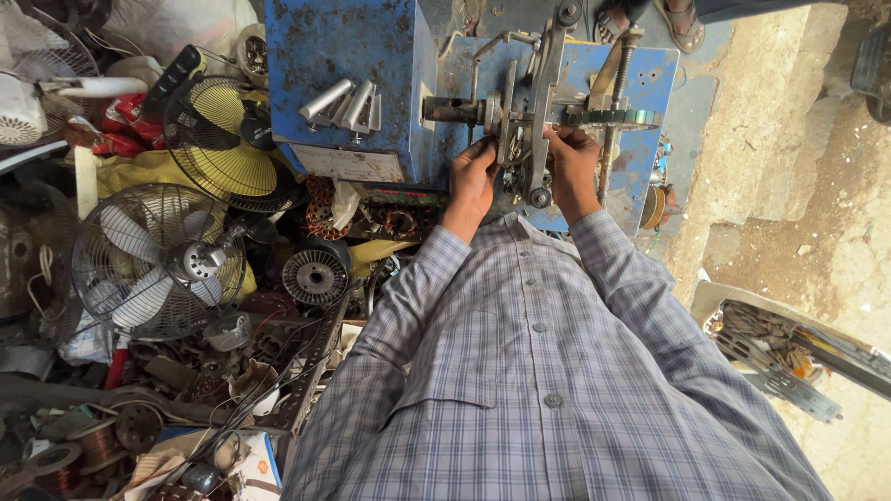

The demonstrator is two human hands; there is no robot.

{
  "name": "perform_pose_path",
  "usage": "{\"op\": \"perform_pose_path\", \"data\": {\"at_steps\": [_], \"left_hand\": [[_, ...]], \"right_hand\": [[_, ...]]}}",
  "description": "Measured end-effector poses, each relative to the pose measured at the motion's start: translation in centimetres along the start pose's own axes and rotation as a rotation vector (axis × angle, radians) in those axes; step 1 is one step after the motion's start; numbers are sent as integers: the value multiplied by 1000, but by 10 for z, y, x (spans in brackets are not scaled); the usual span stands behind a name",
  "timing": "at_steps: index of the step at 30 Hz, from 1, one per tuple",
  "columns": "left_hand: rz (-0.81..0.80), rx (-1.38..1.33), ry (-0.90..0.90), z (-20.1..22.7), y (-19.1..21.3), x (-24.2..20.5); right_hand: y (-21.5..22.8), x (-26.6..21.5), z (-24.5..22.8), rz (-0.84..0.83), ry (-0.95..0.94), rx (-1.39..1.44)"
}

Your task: The person operates a blue benchtop machine, using both hands to adjust a metal component and turn a handle. They then pick up a wrench and use it to tighten a bolt on the machine before continuing to adjust the component by hand.

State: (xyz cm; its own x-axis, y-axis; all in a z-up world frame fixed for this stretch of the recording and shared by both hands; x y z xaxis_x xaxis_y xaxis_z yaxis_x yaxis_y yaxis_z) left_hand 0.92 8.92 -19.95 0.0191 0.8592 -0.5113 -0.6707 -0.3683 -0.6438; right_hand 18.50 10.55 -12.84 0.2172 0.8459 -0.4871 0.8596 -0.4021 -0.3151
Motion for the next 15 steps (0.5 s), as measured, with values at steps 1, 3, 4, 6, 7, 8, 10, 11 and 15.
{"op": "perform_pose_path", "data": {"at_steps": [1,3,4,6,7,8,10,11,15], "left_hand": [[-19,7,7,1,1,-1],[7,-6,36,1,5,-7],[53,-25,57,-1,8,-9],[95,-27,63,-6,7,-8],[99,-8,45,-7,6,-6],[102,10,27,-8,7,-5],[81,-2,24,-10,9,2],[70,-9,26,-13,11,3],[68,-38,41,-17,18,10]], "right_hand": [[0,0,0,5,2,-9],[1,-2,2,4,3,-11],[2,-2,3,-2,2,-4],[5,1,2,-3,8,-11],[6,1,3,-1,9,-24],[6,2,4,1,9,-38],[4,4,7,-3,16,-15],[6,3,8,-2,19,-5],[6,7,7,-7,1,38]]}}
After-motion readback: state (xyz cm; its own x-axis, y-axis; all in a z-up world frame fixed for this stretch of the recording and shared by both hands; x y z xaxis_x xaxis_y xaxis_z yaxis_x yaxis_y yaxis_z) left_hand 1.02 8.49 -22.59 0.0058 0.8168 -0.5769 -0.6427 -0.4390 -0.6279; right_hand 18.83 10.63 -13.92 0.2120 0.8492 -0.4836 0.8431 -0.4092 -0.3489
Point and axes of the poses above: each hand's wrist, its own x-axis towards the middle knuckle, its own y-axis out of the back of the hand, z = x × y, the point moved 4 cm from there along x, towards the middle knuckle, and after that the axes turned 1 degree about y, right-handed, at the moved point
